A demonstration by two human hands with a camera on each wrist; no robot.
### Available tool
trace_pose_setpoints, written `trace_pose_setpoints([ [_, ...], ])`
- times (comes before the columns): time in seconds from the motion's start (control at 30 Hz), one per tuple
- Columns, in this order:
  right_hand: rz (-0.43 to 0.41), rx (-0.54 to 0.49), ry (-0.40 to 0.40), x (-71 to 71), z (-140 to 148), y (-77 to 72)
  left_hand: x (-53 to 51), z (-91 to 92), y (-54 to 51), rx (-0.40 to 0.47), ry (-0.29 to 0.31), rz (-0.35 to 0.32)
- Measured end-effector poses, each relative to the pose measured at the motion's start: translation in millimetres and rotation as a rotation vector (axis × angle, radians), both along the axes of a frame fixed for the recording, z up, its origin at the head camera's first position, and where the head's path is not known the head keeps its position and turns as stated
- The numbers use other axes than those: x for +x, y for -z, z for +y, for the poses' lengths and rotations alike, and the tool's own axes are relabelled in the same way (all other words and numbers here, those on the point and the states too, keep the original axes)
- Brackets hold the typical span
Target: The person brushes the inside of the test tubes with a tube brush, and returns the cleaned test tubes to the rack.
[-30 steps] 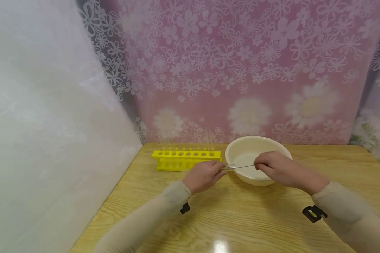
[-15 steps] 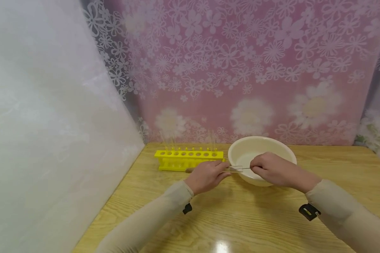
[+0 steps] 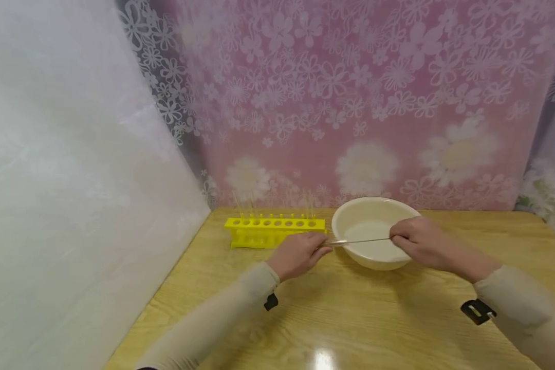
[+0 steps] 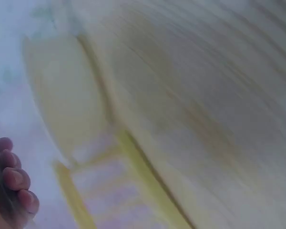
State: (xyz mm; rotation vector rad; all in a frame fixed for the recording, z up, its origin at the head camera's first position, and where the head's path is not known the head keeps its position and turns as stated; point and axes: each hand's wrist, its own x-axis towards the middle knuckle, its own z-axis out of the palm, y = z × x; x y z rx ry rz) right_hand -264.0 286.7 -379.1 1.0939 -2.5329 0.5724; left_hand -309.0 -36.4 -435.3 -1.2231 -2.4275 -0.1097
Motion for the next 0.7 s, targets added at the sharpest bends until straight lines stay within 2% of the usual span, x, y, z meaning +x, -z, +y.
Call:
trace_pose_setpoints([
  [0.1, 0.006, -0.001, 0.087, 0.8, 24, -4.2, -3.6, -11.4, 2.8, -0.009, -0.052, -0.023],
  [0.23, -0.020, 0.030, 0.208, -0.6, 43, -11.7, -7.5, -17.0, 3.2, 0.013, -0.017, -0.014],
  [0.33, 0.008, 0.042, 0.294, -1.7, 54, -16.6, -8.1, -18.6, 3.2, 0.027, -0.054, -0.025],
  [0.43, 0.013, 0.054, 0.337, -1.4, 65, -18.6, -7.0, -18.2, 3.7, 0.004, -0.095, -0.021],
  [0.57, -0.050, 0.071, 0.374, -1.1, 75, -18.9, -5.9, -15.1, 2.9, 0.002, -0.078, -0.003],
  [0.7, -0.043, 0.066, 0.444, 0.1, 90, -19.7, -8.6, -15.5, 6.2, 0.008, -0.091, 0.006],
])
